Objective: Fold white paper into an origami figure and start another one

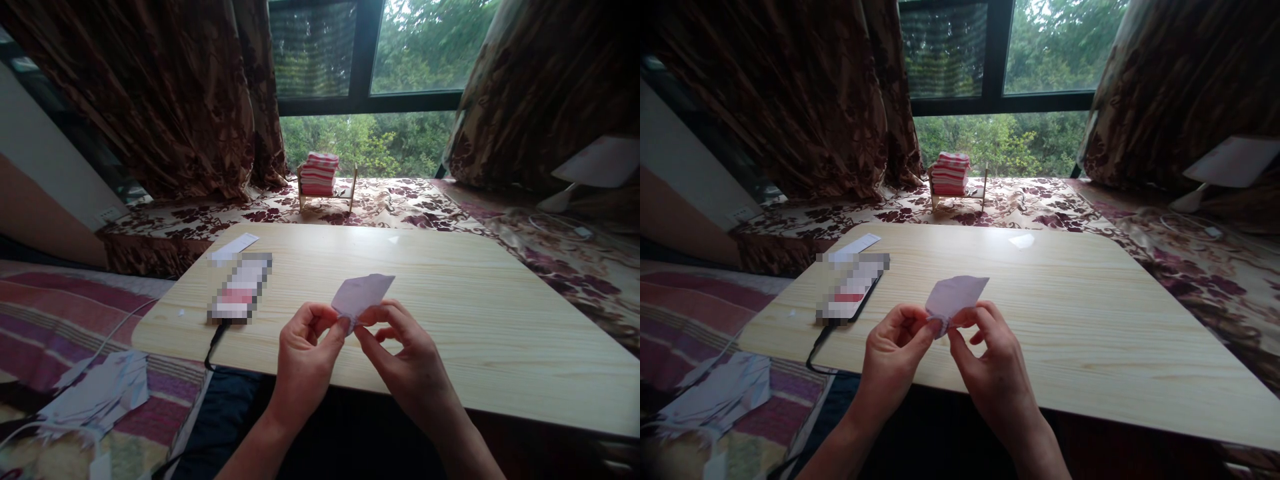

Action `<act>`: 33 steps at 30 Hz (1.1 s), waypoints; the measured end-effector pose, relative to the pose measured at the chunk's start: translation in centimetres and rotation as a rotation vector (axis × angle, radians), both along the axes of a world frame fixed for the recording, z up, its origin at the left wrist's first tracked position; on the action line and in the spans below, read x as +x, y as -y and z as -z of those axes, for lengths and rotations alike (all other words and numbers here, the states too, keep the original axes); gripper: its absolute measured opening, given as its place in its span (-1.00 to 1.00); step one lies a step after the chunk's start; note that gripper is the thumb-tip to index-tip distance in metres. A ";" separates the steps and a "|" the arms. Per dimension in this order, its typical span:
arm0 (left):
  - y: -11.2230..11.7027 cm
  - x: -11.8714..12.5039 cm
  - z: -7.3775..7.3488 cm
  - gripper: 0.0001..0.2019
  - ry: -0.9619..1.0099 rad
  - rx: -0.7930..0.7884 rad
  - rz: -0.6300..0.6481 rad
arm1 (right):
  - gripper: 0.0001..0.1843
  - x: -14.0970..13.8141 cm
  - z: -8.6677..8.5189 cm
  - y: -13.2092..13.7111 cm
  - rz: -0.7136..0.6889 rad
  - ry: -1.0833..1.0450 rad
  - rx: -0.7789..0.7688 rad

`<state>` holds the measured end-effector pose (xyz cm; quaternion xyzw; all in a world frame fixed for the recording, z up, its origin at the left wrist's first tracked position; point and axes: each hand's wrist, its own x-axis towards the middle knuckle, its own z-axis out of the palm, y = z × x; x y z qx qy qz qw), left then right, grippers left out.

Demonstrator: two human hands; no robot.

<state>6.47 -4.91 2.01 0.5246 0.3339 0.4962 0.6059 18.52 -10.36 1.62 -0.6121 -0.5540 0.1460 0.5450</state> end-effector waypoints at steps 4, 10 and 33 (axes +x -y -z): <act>0.0 0.0 -0.1 -0.87 -0.030 0.014 -0.009 | -0.97 0.0 -0.2 0.0 0.003 0.001 -0.028; 0.0 0.1 -0.4 -0.84 0.023 -0.068 0.001 | -0.93 -0.1 -0.2 0.1 0.000 -0.032 -0.025; -0.1 0.0 -0.3 -0.85 0.032 -0.091 0.008 | -0.91 -0.1 -0.6 0.1 0.018 0.049 0.000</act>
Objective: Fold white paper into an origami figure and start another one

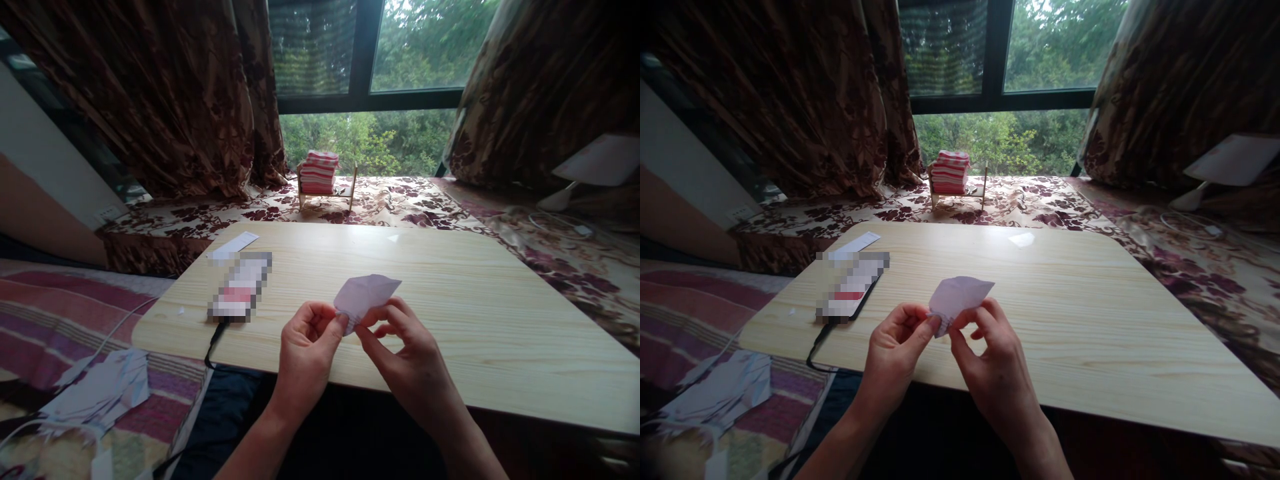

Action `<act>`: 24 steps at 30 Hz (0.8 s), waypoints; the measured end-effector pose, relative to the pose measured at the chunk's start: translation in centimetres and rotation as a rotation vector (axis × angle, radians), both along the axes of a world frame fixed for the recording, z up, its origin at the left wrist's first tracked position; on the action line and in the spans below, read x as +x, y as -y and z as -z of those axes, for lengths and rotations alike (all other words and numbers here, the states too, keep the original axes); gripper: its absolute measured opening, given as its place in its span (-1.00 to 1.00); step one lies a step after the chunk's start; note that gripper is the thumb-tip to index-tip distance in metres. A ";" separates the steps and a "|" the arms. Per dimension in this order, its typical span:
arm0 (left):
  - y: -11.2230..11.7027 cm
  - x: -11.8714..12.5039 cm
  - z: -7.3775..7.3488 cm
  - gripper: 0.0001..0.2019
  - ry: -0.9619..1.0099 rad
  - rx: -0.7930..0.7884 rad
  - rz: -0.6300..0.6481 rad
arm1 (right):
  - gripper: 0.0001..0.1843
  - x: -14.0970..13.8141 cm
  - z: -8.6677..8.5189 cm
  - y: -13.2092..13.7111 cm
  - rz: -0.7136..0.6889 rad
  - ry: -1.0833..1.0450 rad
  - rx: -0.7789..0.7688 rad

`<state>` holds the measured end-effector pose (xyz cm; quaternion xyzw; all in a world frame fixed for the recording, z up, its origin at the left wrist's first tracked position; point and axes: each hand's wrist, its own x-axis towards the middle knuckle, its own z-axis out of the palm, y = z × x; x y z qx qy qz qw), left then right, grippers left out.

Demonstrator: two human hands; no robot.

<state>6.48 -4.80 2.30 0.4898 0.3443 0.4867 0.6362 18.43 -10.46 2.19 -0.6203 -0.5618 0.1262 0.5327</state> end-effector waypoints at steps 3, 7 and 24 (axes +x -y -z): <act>0.0 0.1 0.1 -0.84 0.008 -0.023 -0.011 | -0.91 0.0 0.0 0.0 0.016 -0.008 0.019; -0.1 0.1 0.1 -0.83 0.021 -0.044 -0.005 | -0.93 -0.1 0.0 0.0 0.038 -0.012 0.039; 0.1 0.1 0.0 -0.84 0.054 -0.030 0.015 | -0.93 0.1 0.2 -0.2 0.029 0.039 0.024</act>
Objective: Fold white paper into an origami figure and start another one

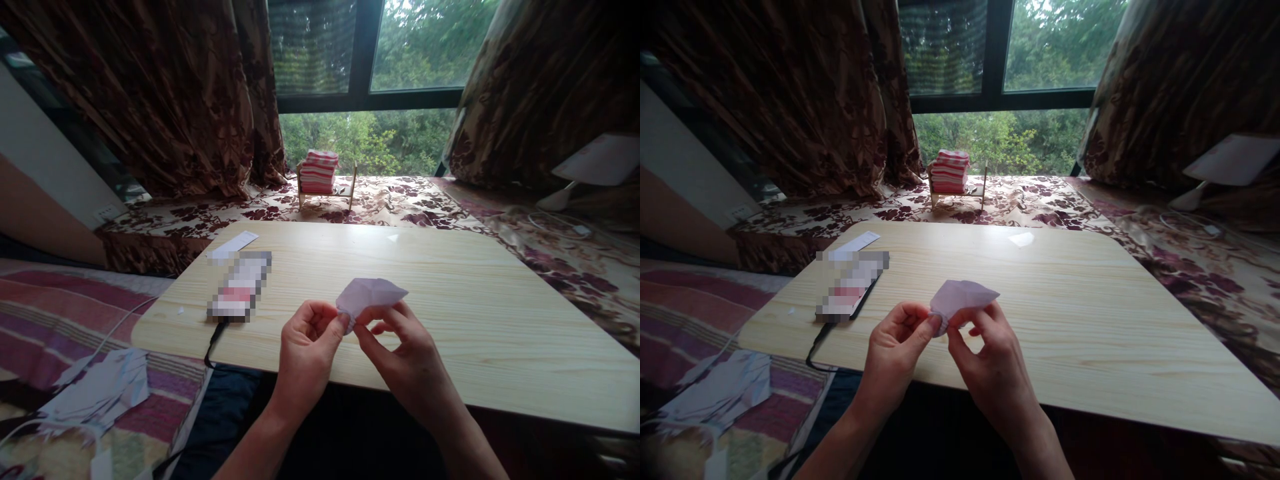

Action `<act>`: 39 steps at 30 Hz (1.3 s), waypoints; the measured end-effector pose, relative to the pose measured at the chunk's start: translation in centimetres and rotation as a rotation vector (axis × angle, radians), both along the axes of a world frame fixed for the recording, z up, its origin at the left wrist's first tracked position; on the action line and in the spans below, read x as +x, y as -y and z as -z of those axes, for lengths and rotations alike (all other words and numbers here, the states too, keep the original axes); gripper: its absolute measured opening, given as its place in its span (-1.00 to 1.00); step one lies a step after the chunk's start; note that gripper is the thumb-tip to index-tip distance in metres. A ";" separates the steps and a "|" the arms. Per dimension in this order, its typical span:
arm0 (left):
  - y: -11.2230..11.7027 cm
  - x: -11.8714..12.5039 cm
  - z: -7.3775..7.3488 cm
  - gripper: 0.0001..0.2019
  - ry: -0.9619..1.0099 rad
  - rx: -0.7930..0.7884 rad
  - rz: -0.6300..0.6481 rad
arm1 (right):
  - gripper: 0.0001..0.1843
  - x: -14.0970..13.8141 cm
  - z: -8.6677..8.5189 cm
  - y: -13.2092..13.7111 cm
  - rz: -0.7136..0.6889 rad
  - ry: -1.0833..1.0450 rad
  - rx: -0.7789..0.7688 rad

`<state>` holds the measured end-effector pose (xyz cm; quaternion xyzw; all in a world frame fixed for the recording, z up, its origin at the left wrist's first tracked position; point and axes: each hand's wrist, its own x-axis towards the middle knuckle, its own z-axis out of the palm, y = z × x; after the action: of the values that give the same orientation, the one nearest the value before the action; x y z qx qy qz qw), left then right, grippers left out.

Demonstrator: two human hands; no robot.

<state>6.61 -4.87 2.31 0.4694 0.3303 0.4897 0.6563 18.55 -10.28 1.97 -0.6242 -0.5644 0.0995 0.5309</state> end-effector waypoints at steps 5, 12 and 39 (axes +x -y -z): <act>-0.4 0.1 0.1 -0.68 0.105 -0.181 0.122 | -0.92 -0.2 0.1 -0.2 -0.014 -0.084 -0.002; -0.4 0.2 0.0 -0.82 0.116 -0.305 0.078 | -0.88 0.1 1.1 -0.4 0.047 -0.405 -0.062; 0.2 0.7 0.7 -0.82 -0.069 -0.137 0.017 | -0.72 -0.7 1.6 -0.7 -0.037 -0.692 -0.141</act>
<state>7.28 -5.06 1.62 0.4428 0.3813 0.4438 0.6794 17.80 -9.61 0.37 -0.5785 -0.3541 0.3532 0.6443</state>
